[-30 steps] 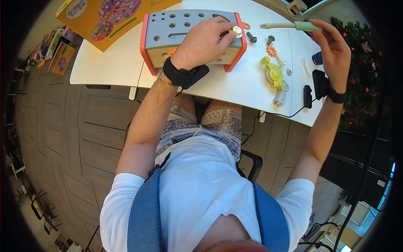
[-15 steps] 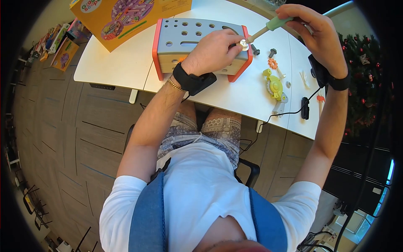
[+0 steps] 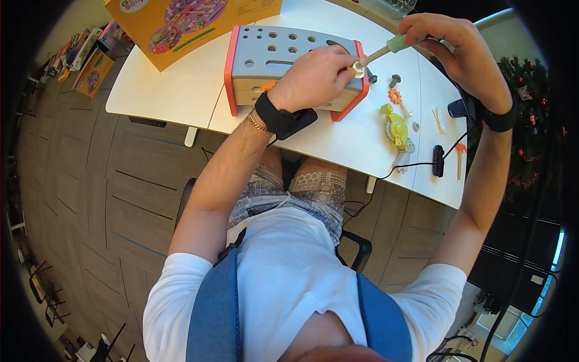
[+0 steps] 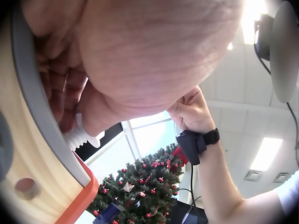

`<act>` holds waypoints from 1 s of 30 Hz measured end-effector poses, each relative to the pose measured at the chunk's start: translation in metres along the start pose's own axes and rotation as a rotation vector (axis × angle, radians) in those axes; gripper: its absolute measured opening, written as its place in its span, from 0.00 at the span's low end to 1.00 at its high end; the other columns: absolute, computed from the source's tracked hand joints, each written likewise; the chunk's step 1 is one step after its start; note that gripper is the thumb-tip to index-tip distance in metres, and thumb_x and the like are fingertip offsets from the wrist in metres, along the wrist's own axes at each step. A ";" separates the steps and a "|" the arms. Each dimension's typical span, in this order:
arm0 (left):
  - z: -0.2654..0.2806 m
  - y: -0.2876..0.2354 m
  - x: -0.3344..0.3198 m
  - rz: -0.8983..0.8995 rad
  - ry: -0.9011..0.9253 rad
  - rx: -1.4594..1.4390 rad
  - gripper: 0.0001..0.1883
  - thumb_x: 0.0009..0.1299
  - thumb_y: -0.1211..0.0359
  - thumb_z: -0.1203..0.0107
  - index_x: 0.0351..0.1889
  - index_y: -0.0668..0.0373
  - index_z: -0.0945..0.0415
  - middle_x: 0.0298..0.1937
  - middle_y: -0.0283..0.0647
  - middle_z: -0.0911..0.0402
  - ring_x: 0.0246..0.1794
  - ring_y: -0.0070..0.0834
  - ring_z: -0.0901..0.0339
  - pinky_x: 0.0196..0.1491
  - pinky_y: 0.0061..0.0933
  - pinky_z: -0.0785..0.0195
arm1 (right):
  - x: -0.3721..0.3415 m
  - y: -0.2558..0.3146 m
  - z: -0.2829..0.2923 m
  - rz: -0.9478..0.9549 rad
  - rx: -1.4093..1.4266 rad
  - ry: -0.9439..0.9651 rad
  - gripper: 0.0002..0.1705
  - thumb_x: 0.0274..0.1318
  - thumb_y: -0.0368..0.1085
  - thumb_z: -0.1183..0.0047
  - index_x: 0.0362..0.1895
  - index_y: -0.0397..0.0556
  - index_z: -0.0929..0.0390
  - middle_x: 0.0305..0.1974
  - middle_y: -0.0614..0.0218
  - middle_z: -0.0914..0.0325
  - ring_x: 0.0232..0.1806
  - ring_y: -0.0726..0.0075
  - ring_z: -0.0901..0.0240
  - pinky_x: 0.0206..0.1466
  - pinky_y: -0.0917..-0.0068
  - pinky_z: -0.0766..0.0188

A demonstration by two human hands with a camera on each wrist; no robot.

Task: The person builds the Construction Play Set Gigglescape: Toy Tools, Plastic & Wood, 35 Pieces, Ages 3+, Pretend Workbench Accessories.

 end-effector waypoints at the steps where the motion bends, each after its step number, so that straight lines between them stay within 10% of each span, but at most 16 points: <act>1: 0.000 0.000 0.000 0.004 -0.001 -0.001 0.13 0.74 0.66 0.44 0.52 0.60 0.18 0.46 0.44 0.19 0.46 0.46 0.21 0.49 0.41 0.28 | -0.001 -0.002 -0.002 -0.033 -0.004 0.009 0.09 0.55 0.17 0.45 0.39 0.40 0.21 0.49 0.61 0.17 0.47 0.56 0.19 0.56 0.71 0.23; 17: -0.003 0.002 0.001 0.023 0.015 0.005 0.13 0.74 0.68 0.45 0.54 0.59 0.19 0.45 0.45 0.19 0.46 0.47 0.22 0.49 0.43 0.28 | 0.002 -0.005 -0.005 -0.011 -0.003 0.060 0.10 0.53 0.13 0.48 0.34 0.40 0.22 0.50 0.62 0.17 0.51 0.57 0.19 0.56 0.71 0.21; 19: -0.004 0.004 0.003 0.034 0.031 -0.004 0.13 0.74 0.68 0.45 0.54 0.60 0.20 0.45 0.45 0.19 0.46 0.47 0.22 0.49 0.43 0.28 | 0.005 0.007 0.000 0.175 -0.064 -0.102 0.03 0.58 0.21 0.43 0.33 0.39 0.23 0.36 0.58 0.18 0.36 0.59 0.22 0.41 0.72 0.23; 30: 0.032 -0.022 0.024 -0.033 -0.067 0.003 0.15 0.69 0.63 0.37 0.50 0.62 0.16 0.38 0.45 0.14 0.36 0.39 0.17 0.43 0.35 0.24 | 0.024 0.011 0.007 -0.114 -0.130 0.048 0.10 0.57 0.33 0.34 0.33 0.37 0.16 0.29 0.53 0.16 0.25 0.57 0.19 0.31 0.72 0.25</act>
Point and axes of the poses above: each hand's wrist, its own x-axis towards the middle knuckle, its own z-axis out of the back of the hand, y = z × x, the point moved 9 cm from there along x, towards the middle knuckle
